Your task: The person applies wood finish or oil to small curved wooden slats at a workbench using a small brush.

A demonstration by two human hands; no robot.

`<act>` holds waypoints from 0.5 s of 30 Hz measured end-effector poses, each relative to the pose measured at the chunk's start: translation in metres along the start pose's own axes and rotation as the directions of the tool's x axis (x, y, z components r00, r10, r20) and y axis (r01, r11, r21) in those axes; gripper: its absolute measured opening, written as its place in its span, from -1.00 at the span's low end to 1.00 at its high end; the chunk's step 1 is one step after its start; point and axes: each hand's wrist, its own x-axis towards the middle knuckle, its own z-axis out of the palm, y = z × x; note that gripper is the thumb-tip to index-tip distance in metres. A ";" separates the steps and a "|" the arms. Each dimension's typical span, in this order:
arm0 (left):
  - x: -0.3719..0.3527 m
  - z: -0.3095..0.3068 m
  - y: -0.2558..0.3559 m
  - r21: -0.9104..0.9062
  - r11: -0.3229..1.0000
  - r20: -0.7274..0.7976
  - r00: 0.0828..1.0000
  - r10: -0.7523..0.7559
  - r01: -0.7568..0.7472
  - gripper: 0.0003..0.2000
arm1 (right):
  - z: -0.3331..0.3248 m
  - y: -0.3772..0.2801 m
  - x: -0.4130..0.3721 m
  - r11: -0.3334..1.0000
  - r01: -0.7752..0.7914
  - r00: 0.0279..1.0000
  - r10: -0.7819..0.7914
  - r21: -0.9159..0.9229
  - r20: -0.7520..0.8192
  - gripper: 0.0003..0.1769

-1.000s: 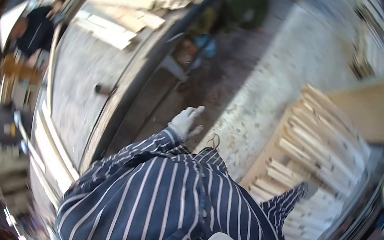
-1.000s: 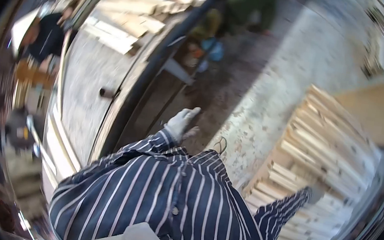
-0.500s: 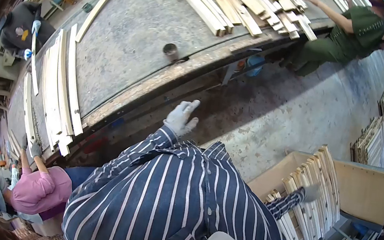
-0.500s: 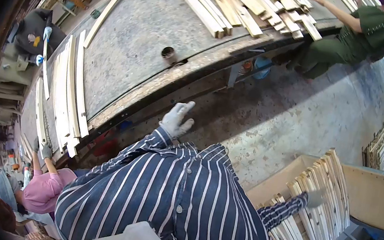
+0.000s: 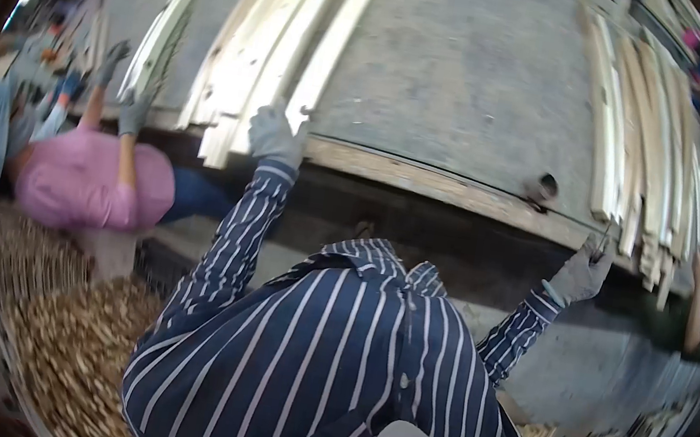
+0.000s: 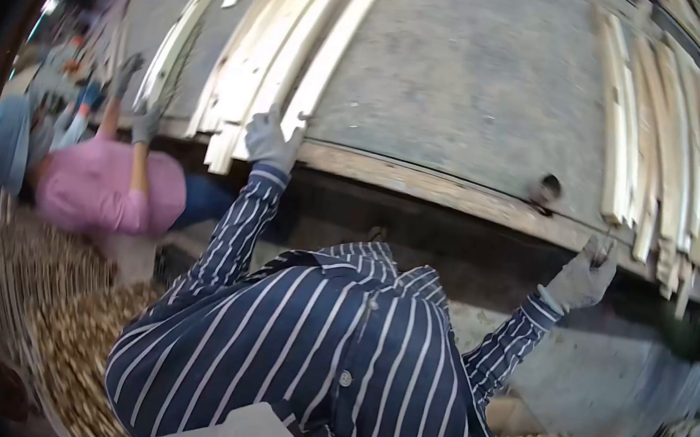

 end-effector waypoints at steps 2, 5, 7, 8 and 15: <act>0.008 0.008 -0.008 0.051 0.998 0.157 0.987 -0.037 0.030 -0.28 | 0.027 -0.042 -0.015 0.985 0.169 0.982 -0.171 0.038 0.076 -0.62; 0.018 0.024 0.000 0.001 1.000 0.252 0.968 -0.014 0.014 -0.20 | 0.066 -0.087 -0.039 0.986 0.161 0.947 -0.169 0.052 0.274 -0.58; 0.019 0.031 0.012 0.149 0.989 0.386 0.919 -0.078 0.021 -0.09 | 0.082 -0.099 -0.052 0.965 0.230 0.874 -0.263 0.130 0.409 -0.53; 0.020 0.035 0.009 0.160 0.986 0.396 0.913 -0.098 0.037 -0.09 | 0.087 -0.107 -0.058 0.963 0.235 0.862 -0.271 0.135 0.428 -0.53; 0.037 0.038 -0.008 -0.046 0.964 0.616 0.767 -0.178 0.261 -0.24 | 0.110 -0.127 -0.093 0.922 0.167 0.574 -0.379 0.350 0.726 -0.67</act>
